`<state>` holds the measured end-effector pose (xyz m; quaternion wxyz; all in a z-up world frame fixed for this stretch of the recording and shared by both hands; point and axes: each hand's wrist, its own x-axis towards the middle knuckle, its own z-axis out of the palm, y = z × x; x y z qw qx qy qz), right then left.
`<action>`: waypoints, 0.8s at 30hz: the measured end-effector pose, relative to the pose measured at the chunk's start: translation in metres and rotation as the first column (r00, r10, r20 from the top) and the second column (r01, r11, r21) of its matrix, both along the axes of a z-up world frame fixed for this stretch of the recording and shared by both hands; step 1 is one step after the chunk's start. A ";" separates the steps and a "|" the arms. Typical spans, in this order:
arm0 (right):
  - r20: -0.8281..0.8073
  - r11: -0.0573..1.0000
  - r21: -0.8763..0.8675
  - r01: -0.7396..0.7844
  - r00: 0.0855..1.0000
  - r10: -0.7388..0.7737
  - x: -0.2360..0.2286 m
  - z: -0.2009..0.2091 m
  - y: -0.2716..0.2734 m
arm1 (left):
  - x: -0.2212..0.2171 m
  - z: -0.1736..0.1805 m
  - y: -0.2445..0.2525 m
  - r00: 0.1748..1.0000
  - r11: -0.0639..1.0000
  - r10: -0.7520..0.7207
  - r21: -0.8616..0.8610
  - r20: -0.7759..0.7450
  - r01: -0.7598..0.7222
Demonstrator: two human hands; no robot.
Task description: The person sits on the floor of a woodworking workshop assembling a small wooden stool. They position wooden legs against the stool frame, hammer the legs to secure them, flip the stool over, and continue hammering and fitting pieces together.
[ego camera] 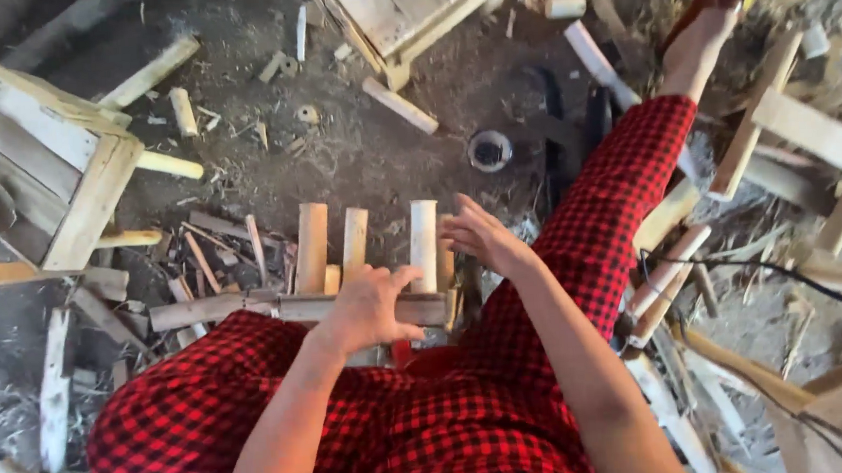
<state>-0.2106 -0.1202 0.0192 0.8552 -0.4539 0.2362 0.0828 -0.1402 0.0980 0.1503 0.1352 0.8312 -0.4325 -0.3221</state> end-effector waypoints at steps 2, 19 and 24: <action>0.007 0.971 0.219 -0.101 0.995 0.102 0.016 0.036 0.019 | -0.019 0.015 -0.001 0.999 0.988 -0.039 0.151 0.037 0.033; 0.235 0.882 -0.413 -0.225 0.910 0.342 -0.003 0.067 -0.009 | -0.010 0.017 0.063 0.946 0.745 0.231 -0.584 -0.229 -0.323; 0.057 0.941 -0.064 -0.332 0.940 0.335 -0.047 0.017 -0.020 | 0.007 0.018 0.094 0.846 0.579 0.229 -0.632 -0.481 -0.516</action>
